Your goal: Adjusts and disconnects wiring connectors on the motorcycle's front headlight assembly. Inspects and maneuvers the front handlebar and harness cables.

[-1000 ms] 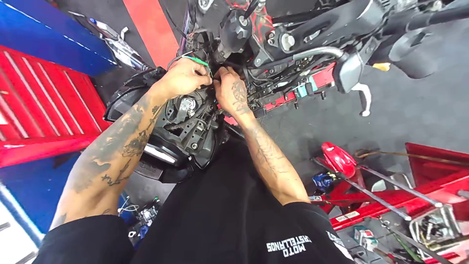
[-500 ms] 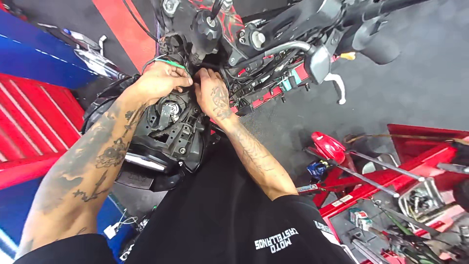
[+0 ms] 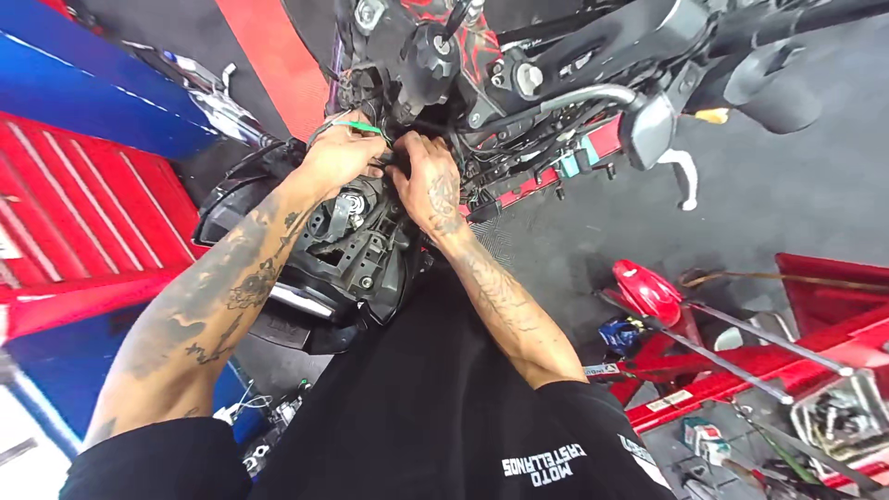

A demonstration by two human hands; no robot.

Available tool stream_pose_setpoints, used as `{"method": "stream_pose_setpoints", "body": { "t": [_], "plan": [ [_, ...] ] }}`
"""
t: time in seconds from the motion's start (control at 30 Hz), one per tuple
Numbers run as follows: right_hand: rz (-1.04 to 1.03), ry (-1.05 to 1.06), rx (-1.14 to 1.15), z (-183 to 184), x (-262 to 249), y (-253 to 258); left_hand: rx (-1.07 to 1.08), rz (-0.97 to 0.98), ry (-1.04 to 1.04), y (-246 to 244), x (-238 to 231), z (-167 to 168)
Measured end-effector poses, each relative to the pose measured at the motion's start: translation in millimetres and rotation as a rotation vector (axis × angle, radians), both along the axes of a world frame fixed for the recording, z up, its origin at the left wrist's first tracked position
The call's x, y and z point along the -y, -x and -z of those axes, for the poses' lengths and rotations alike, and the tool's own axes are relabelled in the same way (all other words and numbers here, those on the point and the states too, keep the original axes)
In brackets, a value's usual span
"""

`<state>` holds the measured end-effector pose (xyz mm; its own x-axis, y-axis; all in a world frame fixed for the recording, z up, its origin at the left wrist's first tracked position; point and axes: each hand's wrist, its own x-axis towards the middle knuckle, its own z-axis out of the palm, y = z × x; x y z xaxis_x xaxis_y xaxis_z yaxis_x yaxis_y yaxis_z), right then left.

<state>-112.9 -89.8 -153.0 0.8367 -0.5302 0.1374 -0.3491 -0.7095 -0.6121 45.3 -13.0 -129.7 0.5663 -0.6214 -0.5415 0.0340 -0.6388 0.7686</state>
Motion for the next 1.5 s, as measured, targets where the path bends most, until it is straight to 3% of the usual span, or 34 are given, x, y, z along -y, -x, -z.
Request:
{"method": "stream_pose_setpoints", "body": {
  "t": [0.37, 0.53, 0.73, 0.83, 0.93, 1.2, 1.5],
  "plan": [
    [-0.037, 0.238, 0.061, 13.4, -2.4, -2.5, -0.077, 0.004, 0.052, -1.0, -1.9, -2.0],
    [0.008, 0.131, 0.159, 9.6, -1.2, 3.3, -0.025, 0.035, 0.039, -1.2, -2.6, -1.4],
    [0.005, -0.047, 0.139, -2.2, 4.5, 7.5, 0.061, 0.225, 0.045, -4.2, -7.5, 2.5],
    [0.041, 0.007, 0.177, 11.9, 11.8, -6.5, 0.118, 0.302, 0.019, -3.0, -7.0, 2.5],
    [-0.045, 0.017, 0.11, -1.7, 11.0, 4.5, 0.168, 0.332, 0.051, -4.2, -6.4, 8.0],
    [0.055, 0.149, 0.219, 26.3, 16.9, -8.4, 0.246, 0.461, 0.132, -11.0, -11.2, 20.0],
    [-0.004, 0.121, 0.134, 16.3, 18.8, -9.7, 0.301, 0.382, 0.135, -9.9, -7.6, 18.6]
  ]
}}
